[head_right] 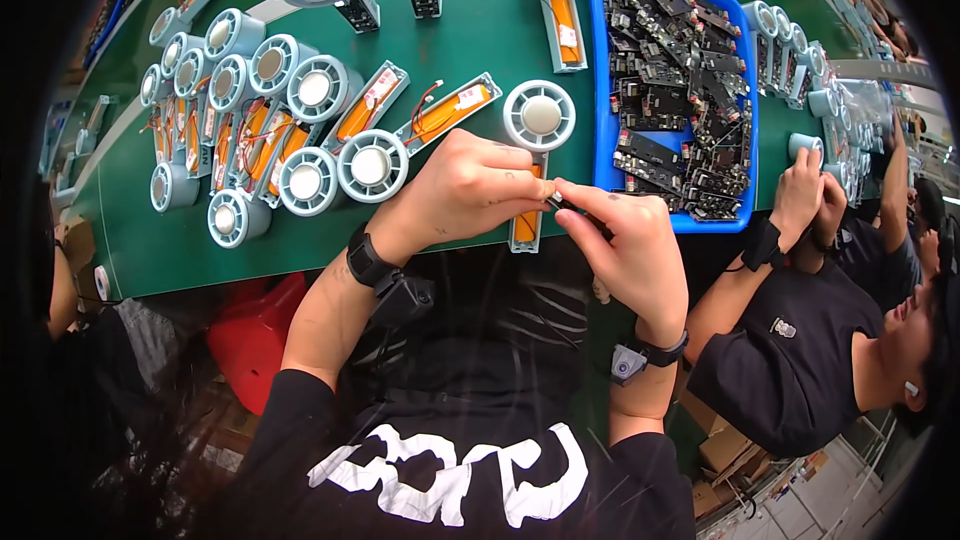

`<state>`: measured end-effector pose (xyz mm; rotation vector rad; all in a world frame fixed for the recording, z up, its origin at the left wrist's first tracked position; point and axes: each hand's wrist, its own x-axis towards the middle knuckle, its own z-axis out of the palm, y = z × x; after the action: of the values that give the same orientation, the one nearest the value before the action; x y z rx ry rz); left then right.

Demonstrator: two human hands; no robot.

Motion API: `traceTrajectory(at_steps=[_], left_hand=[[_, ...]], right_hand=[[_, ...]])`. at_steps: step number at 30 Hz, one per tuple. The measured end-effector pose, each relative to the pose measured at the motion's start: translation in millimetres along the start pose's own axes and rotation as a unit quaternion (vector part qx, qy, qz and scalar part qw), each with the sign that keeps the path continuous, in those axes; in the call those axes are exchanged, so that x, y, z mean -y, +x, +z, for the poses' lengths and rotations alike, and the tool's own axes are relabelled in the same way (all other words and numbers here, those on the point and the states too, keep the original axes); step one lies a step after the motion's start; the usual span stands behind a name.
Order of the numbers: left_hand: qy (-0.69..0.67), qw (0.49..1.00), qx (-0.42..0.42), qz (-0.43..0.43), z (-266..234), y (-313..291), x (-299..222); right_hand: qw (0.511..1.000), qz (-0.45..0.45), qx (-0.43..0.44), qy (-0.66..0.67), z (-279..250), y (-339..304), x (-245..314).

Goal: Assembling small electronic components at a factory workstation.

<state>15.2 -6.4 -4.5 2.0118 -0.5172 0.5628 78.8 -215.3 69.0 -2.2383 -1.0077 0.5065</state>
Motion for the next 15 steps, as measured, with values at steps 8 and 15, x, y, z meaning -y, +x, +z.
traceTrajectory(at_steps=[8,15], left_hand=[[-0.015,1.0,-0.009,0.008,6,-5,4],[-0.017,1.0,0.012,0.002,-8,-3,-7]], right_hand=[[0.997,-0.058,-0.017,-0.038,2,2,7],[0.992,-0.119,-0.022,-0.033,-3,4,12]])
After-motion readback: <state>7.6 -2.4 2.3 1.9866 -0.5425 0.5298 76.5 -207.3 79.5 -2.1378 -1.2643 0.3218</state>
